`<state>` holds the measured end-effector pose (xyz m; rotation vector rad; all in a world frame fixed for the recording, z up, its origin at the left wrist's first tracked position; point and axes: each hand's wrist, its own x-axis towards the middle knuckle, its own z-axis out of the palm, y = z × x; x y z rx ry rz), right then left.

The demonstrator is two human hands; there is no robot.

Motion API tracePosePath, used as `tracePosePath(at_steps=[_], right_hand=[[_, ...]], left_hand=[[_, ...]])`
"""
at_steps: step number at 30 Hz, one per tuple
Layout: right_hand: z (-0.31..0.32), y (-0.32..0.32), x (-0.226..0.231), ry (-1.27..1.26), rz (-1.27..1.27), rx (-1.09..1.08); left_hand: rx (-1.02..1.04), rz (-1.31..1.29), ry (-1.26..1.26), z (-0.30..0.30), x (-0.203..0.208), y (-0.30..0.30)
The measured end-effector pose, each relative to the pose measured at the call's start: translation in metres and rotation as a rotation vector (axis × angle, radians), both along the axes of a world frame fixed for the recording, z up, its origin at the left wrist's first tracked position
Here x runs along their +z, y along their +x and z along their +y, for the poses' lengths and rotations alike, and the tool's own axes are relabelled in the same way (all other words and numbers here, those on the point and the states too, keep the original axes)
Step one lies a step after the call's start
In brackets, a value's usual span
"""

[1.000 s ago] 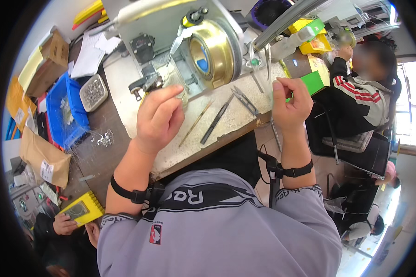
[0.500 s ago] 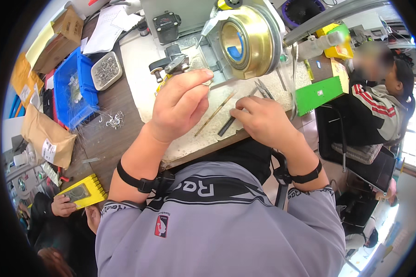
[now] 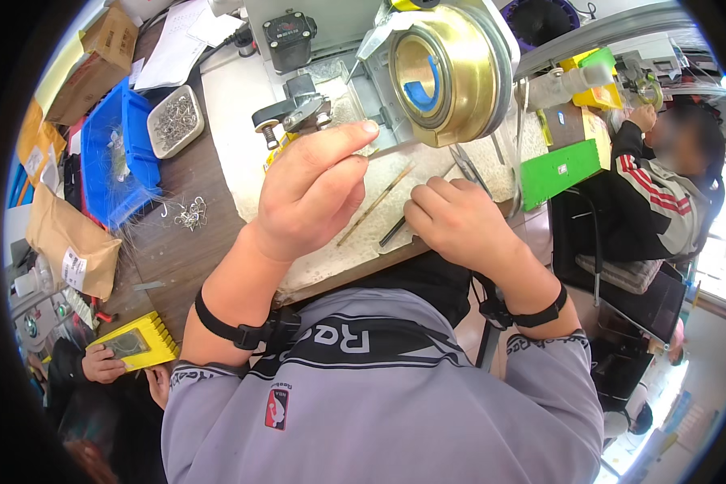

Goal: Using a winding machine and glue to assemble and secure components.

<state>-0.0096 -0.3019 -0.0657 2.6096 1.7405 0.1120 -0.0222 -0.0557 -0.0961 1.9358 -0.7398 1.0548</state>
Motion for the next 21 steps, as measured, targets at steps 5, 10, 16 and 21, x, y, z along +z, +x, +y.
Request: tracePosePath(at_steps=[5,10,16,21], right_hand=[[-0.006,-0.002,0.016,0.597,0.103,-0.080],[-0.012,-0.023,0.037,1.012,0.137,-0.222],[-0.003,-0.025,0.050,1.229,0.276,-0.179],[0.014,-0.020,0.044,1.190,0.227,-0.185]], left_hand=[[0.031,0.009,0.002,0.001,-0.003,0.001],[0.027,0.015,0.021,0.002,-0.005,0.000],[0.040,0.035,0.047,0.003,-0.002,-0.003],[0.026,-0.059,0.018,0.000,-0.004,0.003]])
